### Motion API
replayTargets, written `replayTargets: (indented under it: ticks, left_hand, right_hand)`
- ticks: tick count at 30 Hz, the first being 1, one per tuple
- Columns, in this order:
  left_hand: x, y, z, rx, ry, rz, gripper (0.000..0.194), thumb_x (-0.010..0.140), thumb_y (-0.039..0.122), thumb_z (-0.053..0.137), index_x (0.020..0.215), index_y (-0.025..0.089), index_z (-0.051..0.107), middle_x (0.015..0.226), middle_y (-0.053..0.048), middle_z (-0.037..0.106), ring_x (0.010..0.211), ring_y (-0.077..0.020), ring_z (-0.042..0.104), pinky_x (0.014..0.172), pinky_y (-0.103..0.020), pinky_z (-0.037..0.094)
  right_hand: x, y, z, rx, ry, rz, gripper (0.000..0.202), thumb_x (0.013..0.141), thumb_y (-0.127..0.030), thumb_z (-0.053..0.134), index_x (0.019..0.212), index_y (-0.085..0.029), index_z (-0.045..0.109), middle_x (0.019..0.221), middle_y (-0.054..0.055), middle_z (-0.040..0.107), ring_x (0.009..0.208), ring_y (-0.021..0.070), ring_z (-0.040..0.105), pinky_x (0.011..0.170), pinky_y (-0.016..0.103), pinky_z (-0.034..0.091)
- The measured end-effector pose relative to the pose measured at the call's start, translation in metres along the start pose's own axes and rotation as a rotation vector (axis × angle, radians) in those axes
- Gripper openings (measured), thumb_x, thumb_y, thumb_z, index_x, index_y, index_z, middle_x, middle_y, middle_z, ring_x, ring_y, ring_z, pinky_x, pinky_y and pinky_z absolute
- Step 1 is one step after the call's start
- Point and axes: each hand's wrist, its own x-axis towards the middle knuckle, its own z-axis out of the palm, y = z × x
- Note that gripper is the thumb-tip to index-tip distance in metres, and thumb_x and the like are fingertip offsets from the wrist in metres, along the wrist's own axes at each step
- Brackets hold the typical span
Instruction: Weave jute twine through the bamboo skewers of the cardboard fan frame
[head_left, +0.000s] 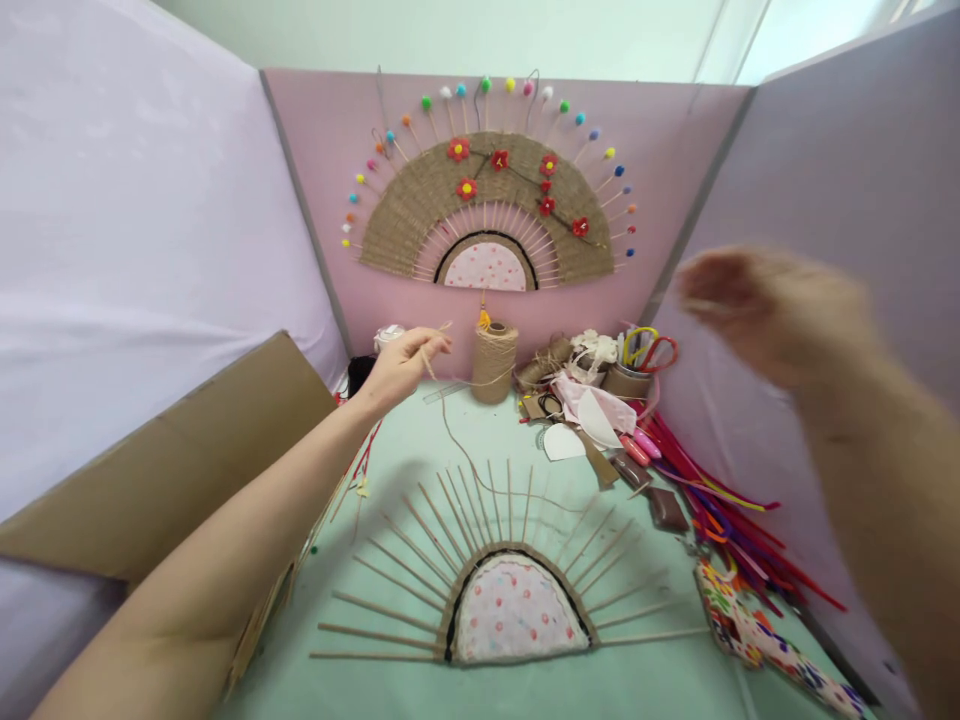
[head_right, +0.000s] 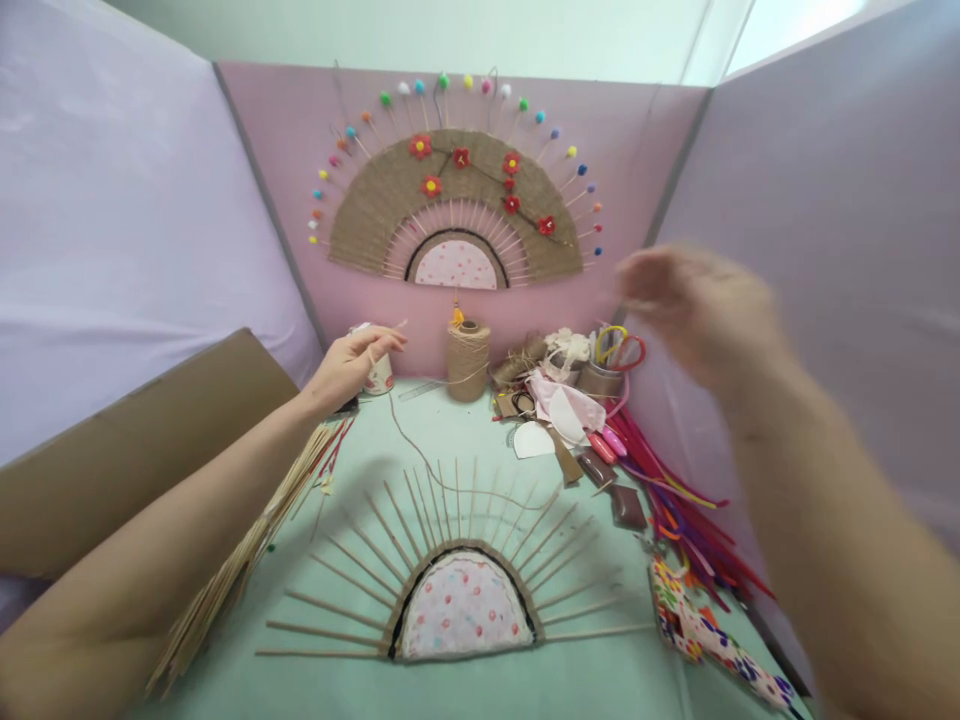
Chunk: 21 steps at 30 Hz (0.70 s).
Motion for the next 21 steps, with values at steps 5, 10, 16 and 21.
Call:
replayTargets:
  ticks: [5, 10, 16, 21]
  left_hand:
    - [-0.013, 0.068, 0.062, 0.044, -0.295, 0.550, 0.018, 0.090, 0.025, 0.051, 0.087, 0.016, 0.066, 0.100, -0.010, 0.070, 0.102, -0.0190, 0.062, 0.094, -0.034, 0.046]
    - [-0.057, 0.074, 0.098, 0.293, -0.595, 0.839, 0.024, 0.091, 0.017, 0.048, 0.106, 0.021, 0.066, 0.129, -0.010, 0.060, 0.116, -0.0220, 0.056, 0.097, -0.036, 0.043]
    - [0.025, 0.009, 0.078, 0.342, -0.074, 0.357, 0.038, 0.081, 0.007, 0.046, 0.116, 0.014, 0.060, 0.111, -0.012, 0.065, 0.102, -0.0200, 0.060, 0.092, -0.034, 0.047]
    - [0.126, -0.026, 0.106, 0.769, -0.299, 0.005, 0.029, 0.086, 0.029, 0.053, 0.104, 0.013, 0.067, 0.108, -0.015, 0.068, 0.104, -0.0244, 0.063, 0.091, -0.033, 0.047]
  right_hand:
    - [-0.029, 0.012, 0.112, 0.610, -0.586, 0.779, 0.035, 0.098, -0.037, 0.040, 0.094, -0.016, 0.067, 0.098, 0.013, 0.072, 0.087, 0.0206, 0.069, 0.084, 0.040, 0.052]
    - [-0.030, 0.015, 0.112, 0.799, -0.555, 0.835, 0.022, 0.095, -0.028, 0.048, 0.097, -0.015, 0.066, 0.077, 0.004, 0.065, 0.058, 0.0089, 0.057, 0.048, 0.019, 0.046]
    - [-0.017, 0.029, 0.063, 0.685, -0.388, 0.729, 0.012, 0.079, -0.025, 0.069, 0.086, -0.016, 0.065, 0.057, -0.004, 0.044, 0.042, 0.0030, 0.023, 0.034, 0.015, 0.013]
    - [-0.030, 0.035, 0.072, 0.636, -0.425, 0.698, 0.017, 0.079, -0.032, 0.069, 0.084, -0.016, 0.063, 0.057, -0.004, 0.045, 0.042, 0.0038, 0.024, 0.037, 0.018, 0.011]
